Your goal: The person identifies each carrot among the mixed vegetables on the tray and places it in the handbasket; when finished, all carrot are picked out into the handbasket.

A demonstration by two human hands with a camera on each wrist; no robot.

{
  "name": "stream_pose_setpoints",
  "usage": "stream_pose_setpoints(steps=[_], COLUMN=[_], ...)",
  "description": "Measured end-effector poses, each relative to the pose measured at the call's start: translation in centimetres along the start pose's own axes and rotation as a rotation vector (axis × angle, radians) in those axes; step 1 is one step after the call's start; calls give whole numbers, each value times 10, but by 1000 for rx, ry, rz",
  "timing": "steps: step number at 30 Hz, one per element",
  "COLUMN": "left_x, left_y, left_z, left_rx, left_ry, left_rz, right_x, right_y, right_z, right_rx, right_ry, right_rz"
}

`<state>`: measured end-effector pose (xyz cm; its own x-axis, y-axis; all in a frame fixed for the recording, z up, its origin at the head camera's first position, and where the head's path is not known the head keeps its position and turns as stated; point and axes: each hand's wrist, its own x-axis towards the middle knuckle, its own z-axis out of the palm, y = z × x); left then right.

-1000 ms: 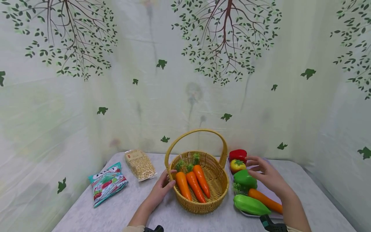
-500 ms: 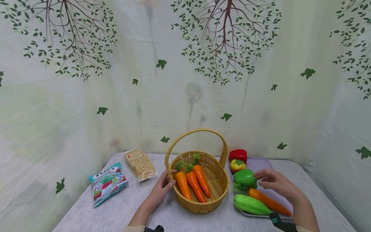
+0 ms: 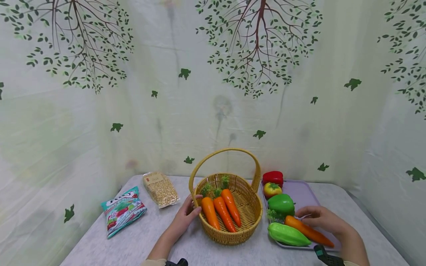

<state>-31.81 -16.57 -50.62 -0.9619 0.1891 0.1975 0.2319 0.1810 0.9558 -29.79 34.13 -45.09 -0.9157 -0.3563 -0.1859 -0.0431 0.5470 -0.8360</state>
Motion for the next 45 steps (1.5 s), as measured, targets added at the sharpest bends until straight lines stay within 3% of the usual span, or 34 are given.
stream_pose_setpoints(steps=[28,45], left_x=[1,0], left_y=[0,-3], left_z=[-2,-1], left_rx=[-15,-12], left_ry=[-5,-5], left_rz=[-8,-2], right_x=[3,-1], right_y=[8,5], right_z=[6,4], right_rx=[71,87], right_ry=[-116,-65], right_rz=[-15,-8])
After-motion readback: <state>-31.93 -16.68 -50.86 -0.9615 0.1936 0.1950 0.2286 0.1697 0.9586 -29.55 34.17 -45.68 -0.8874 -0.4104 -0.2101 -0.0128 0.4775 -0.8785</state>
